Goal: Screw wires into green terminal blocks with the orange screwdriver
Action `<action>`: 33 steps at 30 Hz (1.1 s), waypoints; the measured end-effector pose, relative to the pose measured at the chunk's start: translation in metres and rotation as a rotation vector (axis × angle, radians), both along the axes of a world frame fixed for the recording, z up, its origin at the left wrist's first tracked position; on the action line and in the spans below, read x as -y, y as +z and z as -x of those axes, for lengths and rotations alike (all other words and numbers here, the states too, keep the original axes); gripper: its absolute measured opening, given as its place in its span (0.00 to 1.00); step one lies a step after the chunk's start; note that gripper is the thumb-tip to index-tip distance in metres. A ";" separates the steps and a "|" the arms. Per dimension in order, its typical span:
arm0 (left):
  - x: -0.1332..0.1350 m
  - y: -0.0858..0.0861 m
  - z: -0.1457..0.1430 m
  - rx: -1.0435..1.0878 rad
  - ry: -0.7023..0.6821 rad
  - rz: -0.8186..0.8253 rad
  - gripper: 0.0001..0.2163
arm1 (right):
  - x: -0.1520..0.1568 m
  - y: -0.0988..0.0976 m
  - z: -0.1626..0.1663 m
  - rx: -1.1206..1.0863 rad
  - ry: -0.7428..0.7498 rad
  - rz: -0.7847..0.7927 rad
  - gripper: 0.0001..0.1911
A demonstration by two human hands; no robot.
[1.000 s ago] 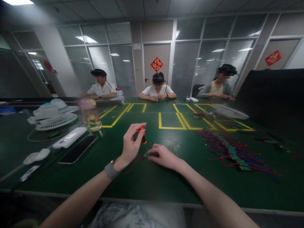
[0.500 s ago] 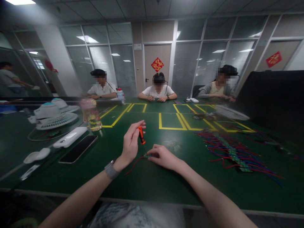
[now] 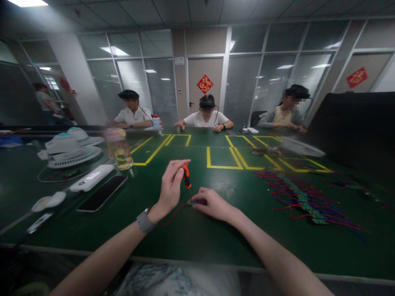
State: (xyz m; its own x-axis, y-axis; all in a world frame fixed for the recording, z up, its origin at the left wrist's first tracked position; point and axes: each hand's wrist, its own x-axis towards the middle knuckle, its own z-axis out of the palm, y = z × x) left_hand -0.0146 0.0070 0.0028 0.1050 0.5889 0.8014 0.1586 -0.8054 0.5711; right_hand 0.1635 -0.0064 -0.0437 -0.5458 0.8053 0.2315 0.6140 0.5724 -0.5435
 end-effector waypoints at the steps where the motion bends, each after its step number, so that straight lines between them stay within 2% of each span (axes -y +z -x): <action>1: 0.000 0.000 0.000 0.010 -0.014 0.014 0.14 | 0.000 0.001 0.000 0.003 0.000 0.001 0.11; 6: -0.003 -0.003 -0.001 0.069 -0.074 0.103 0.15 | 0.002 0.002 0.000 0.005 0.000 0.007 0.12; 13: 0.000 0.001 -0.002 0.031 0.045 -0.005 0.07 | 0.000 0.000 -0.001 -0.005 -0.001 0.015 0.12; 16: 0.001 0.001 0.000 0.030 0.064 -0.015 0.10 | 0.000 -0.001 -0.001 -0.003 0.000 0.008 0.12; 19: -0.001 -0.001 0.000 0.051 0.030 0.005 0.14 | 0.000 0.000 -0.001 0.001 -0.001 0.001 0.12; 24: -0.003 -0.003 -0.003 0.110 -0.068 0.081 0.14 | 0.000 0.000 -0.001 -0.002 0.004 0.002 0.12; 33: 0.002 0.001 -0.001 0.005 0.084 -0.040 0.08 | -0.001 -0.003 -0.002 0.001 -0.002 -0.007 0.11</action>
